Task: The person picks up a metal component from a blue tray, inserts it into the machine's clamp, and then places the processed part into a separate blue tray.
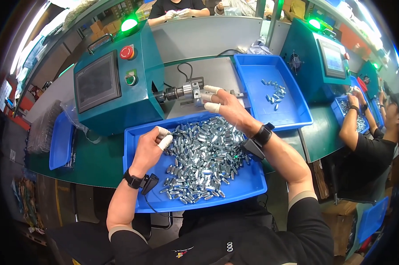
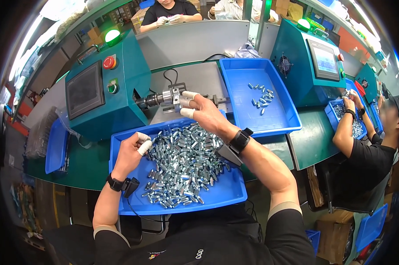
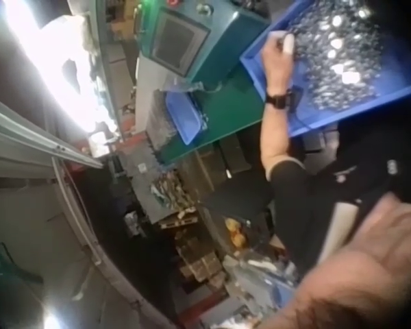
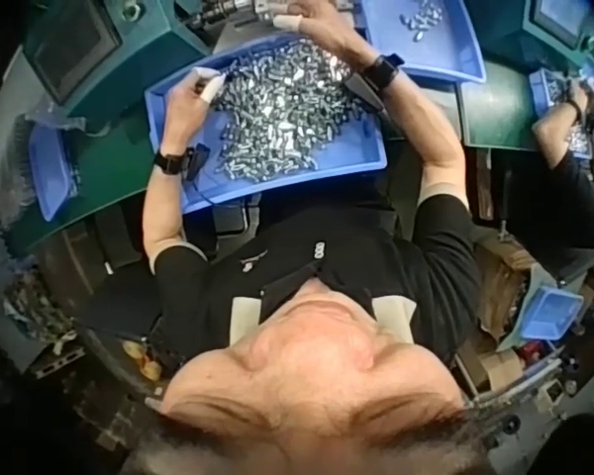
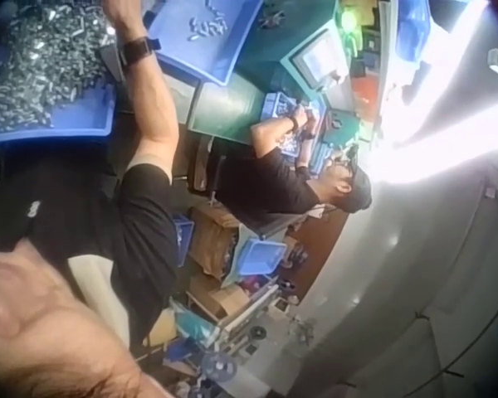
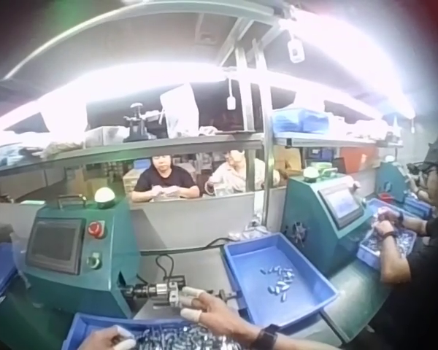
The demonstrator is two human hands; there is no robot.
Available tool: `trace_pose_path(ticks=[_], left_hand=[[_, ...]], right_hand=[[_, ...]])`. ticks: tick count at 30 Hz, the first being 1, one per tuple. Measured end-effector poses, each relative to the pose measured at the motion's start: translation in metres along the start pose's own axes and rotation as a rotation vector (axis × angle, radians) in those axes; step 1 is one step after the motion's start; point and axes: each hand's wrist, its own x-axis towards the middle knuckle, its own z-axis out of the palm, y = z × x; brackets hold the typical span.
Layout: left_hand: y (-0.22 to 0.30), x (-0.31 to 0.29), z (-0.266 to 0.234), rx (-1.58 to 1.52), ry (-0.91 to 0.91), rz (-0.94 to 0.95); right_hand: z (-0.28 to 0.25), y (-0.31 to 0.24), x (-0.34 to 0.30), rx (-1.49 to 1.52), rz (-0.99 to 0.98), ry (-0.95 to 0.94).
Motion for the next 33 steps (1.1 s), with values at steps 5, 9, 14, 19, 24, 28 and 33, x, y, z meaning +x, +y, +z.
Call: trace_pose_path(ticks=[5, 9, 14, 19, 24, 28, 33], left_hand=[[-0.002, 0.001, -0.001, 0.013, 0.002, -0.001], [-0.002, 0.001, 0.000, -0.007, 0.012, -0.016], [-0.002, -0.002, -0.001, 0.016, 0.008, 0.009], [-0.001, -0.003, -0.004, -0.016, 0.027, 0.015], [-0.003, -0.003, -0.005, -0.053, 0.032, 0.032], [-0.004, -0.005, -0.006, -0.075, 0.031, 0.036], [0.005, -0.007, -0.007, -0.072, 0.025, 0.020]], right_hand=[[0.000, -0.001, 0.001, 0.003, -0.001, 0.001], [0.001, 0.003, 0.000, 0.015, -0.002, 0.016], [-0.008, 0.011, -0.001, 0.031, -0.008, 0.114], [-0.027, 0.004, 0.007, -0.072, 0.011, 0.310], [-0.018, -0.019, 0.036, -0.726, -0.081, 0.432], [-0.004, -0.008, 0.061, -1.152, -0.153, 0.446], [-0.001, -0.013, 0.066, -1.252, -0.132, 0.371]])
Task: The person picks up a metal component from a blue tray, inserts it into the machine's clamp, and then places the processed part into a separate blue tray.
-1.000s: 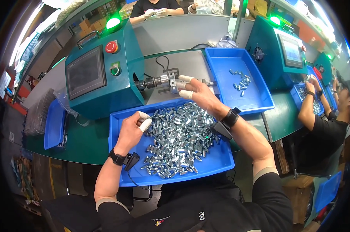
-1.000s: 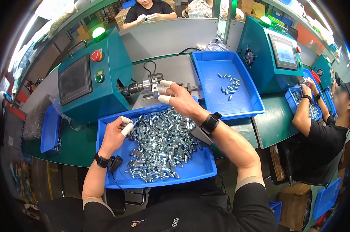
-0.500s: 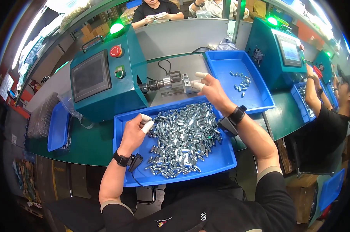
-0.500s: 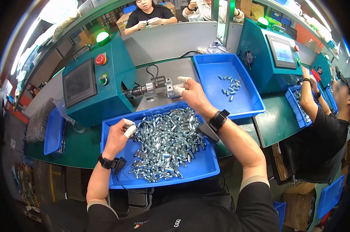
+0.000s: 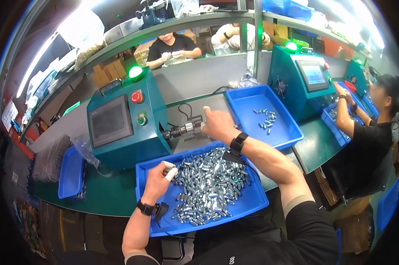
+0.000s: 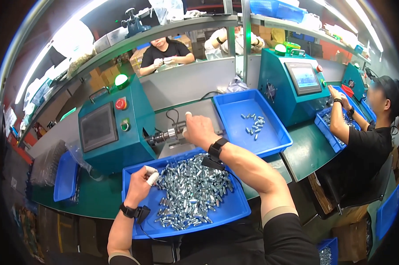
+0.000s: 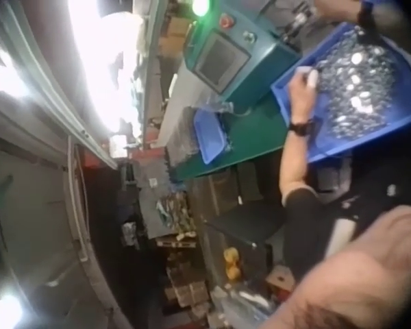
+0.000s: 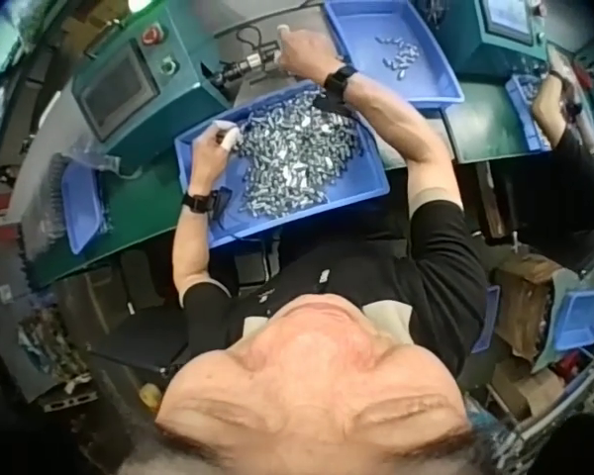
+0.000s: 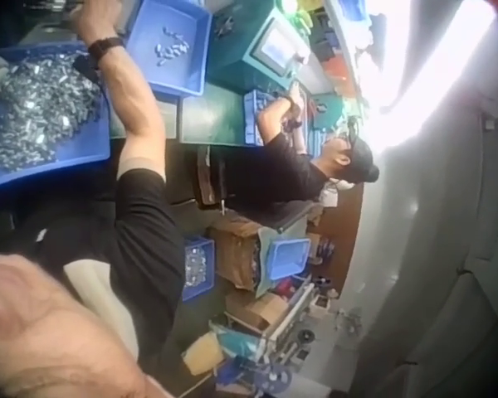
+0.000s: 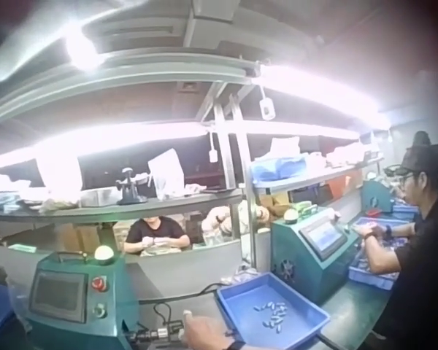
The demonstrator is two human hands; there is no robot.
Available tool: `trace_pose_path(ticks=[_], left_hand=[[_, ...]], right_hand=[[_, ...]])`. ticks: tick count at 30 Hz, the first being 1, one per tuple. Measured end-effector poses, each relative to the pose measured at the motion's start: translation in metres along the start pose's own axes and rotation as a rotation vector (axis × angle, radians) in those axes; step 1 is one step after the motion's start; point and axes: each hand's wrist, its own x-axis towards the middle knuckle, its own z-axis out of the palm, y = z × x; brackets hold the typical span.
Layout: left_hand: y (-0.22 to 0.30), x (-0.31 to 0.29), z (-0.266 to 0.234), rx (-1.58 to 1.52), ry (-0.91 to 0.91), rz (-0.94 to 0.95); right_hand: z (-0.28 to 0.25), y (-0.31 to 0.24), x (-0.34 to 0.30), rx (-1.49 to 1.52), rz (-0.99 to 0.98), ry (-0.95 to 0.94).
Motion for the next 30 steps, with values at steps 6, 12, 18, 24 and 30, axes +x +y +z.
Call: trace_pose_path(ticks=[6, 12, 18, 24, 30], left_hand=[[-0.007, -0.003, 0.000, -0.009, 0.007, 0.044], [-0.017, -0.008, 0.001, -0.065, 0.004, 0.068], [-0.004, 0.004, 0.000, -0.051, -0.066, 0.056], [-0.013, -0.001, 0.003, -0.061, -0.109, -0.056], [-0.008, 0.000, 0.010, -0.086, -0.102, -0.053]], right_hand=[[-0.018, 0.015, -0.010, 0.015, -0.029, 0.134], [-0.040, 0.105, -0.043, -0.066, 0.290, 0.168], [-0.054, 0.140, -0.092, 0.368, 0.344, 0.344], [-0.032, 0.126, -0.121, 0.459, 0.252, 0.404], [-0.023, 0.122, -0.139, 0.545, 0.164, 0.643]])
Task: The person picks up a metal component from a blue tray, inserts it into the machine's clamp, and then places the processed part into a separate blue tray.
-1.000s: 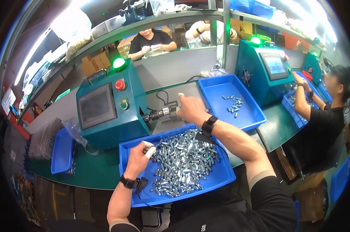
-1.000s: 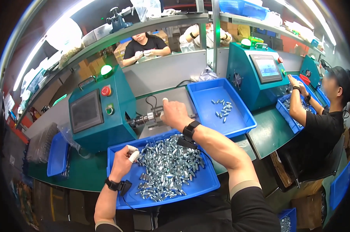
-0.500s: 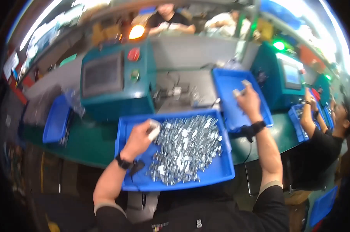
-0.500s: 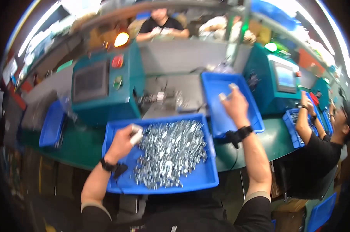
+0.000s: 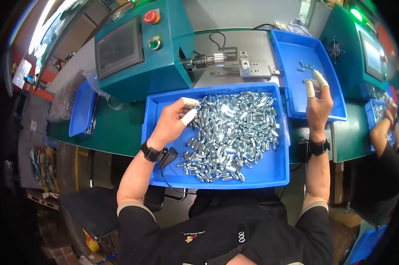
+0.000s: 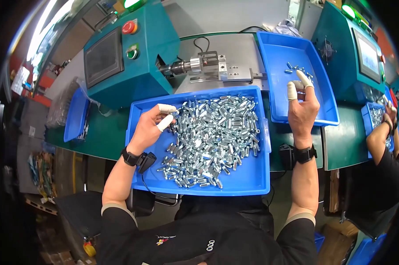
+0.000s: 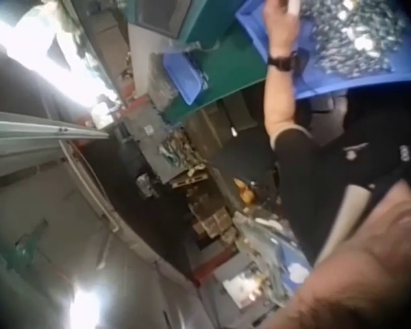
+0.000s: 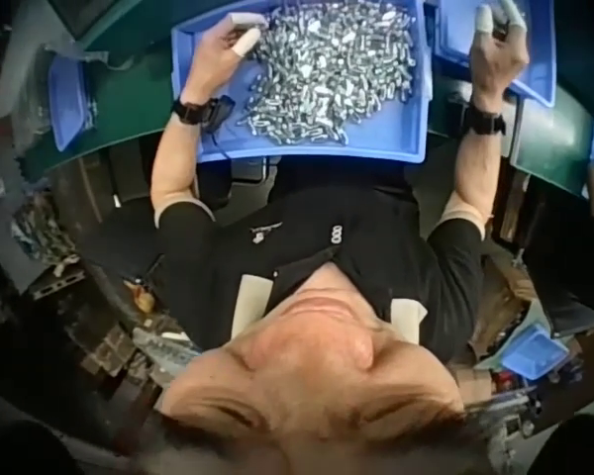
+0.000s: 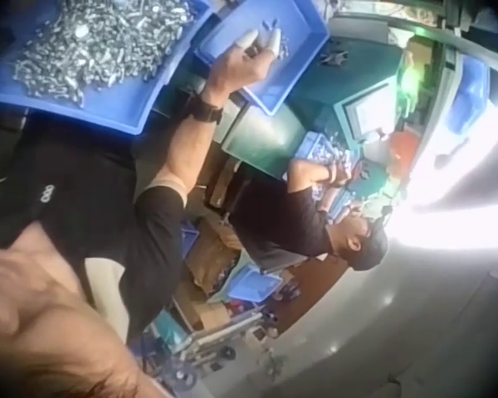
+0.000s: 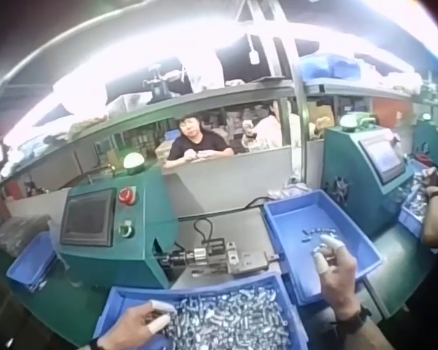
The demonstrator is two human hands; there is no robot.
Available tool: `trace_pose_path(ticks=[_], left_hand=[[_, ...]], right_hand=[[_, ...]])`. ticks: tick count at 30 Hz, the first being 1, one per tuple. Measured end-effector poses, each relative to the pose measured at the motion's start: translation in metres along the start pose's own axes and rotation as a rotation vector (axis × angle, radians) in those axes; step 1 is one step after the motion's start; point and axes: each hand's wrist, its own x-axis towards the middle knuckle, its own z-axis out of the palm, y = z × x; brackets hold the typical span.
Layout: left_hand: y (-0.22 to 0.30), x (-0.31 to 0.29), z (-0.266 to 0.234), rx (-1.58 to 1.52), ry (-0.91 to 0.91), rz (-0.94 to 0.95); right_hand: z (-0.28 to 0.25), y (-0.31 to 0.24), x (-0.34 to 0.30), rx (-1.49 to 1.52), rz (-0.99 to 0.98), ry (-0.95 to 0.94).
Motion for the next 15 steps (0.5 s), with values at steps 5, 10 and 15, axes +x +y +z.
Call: trace_pose_path(ticks=[5, 10, 15], left_hand=[[0.013, -0.004, 0.001, -0.104, 0.025, 0.014], [0.038, 0.012, 0.000, -0.088, 0.005, 0.003], [0.095, 0.060, 0.015, 0.401, -0.016, 0.310]], right_hand=[[-0.007, -0.008, -0.003, -0.014, 0.039, -0.012], [-0.008, -0.010, -0.004, 0.025, 0.009, -0.068], [-0.007, -0.012, -0.004, 0.067, -0.027, -0.072]])
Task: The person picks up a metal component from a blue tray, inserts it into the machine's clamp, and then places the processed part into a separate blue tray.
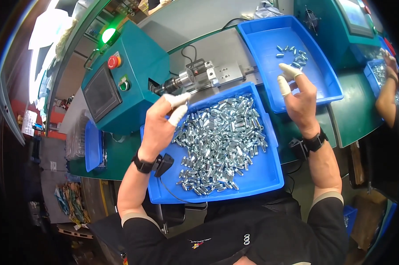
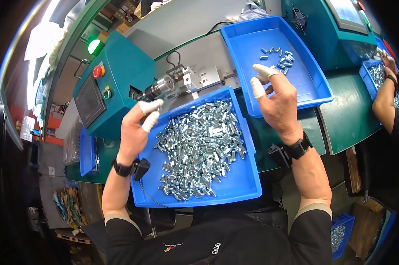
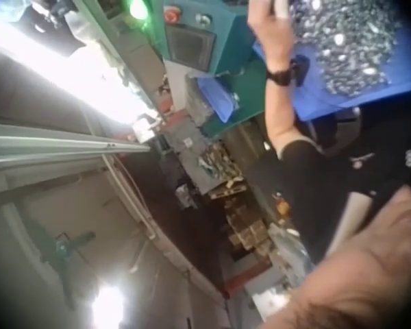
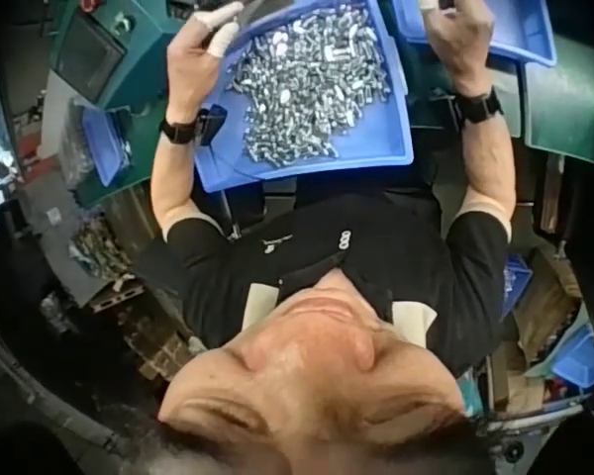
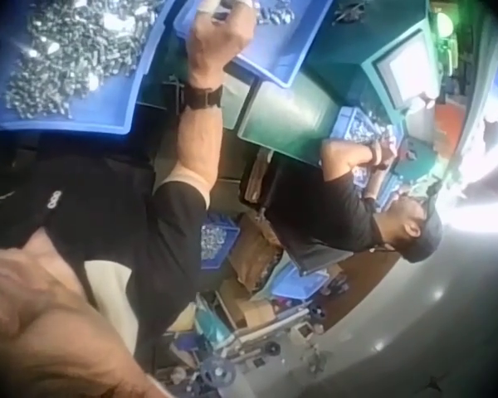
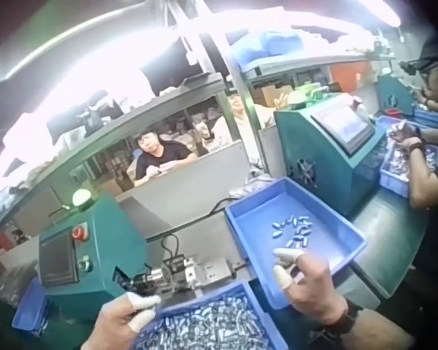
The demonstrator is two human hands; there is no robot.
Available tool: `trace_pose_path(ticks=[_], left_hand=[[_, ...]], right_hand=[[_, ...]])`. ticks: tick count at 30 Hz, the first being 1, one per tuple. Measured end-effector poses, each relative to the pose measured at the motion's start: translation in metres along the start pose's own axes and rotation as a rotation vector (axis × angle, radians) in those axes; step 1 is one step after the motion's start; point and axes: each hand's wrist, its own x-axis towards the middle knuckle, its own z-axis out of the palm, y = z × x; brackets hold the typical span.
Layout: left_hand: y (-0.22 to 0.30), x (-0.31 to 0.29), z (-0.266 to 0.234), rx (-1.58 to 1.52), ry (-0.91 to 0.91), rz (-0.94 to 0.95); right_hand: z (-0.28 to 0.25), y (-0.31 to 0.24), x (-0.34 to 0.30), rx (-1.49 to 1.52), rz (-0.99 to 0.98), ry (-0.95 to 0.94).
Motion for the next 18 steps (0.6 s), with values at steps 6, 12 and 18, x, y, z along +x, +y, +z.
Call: trace_pose_path(ticks=[6, 12, 18], left_hand=[[0.011, 0.074, 0.022, 0.097, 0.057, 0.102], [-0.002, 0.115, 0.038, 0.423, -0.011, 0.167], [-0.011, 0.125, 0.042, 0.519, -0.057, 0.249]], right_hand=[[-0.002, -0.003, 0.003, 0.019, 0.013, 0.008], [-0.002, -0.002, 0.002, 0.063, 0.034, 0.020], [-0.003, -0.003, 0.002, 0.072, 0.051, 0.021]])
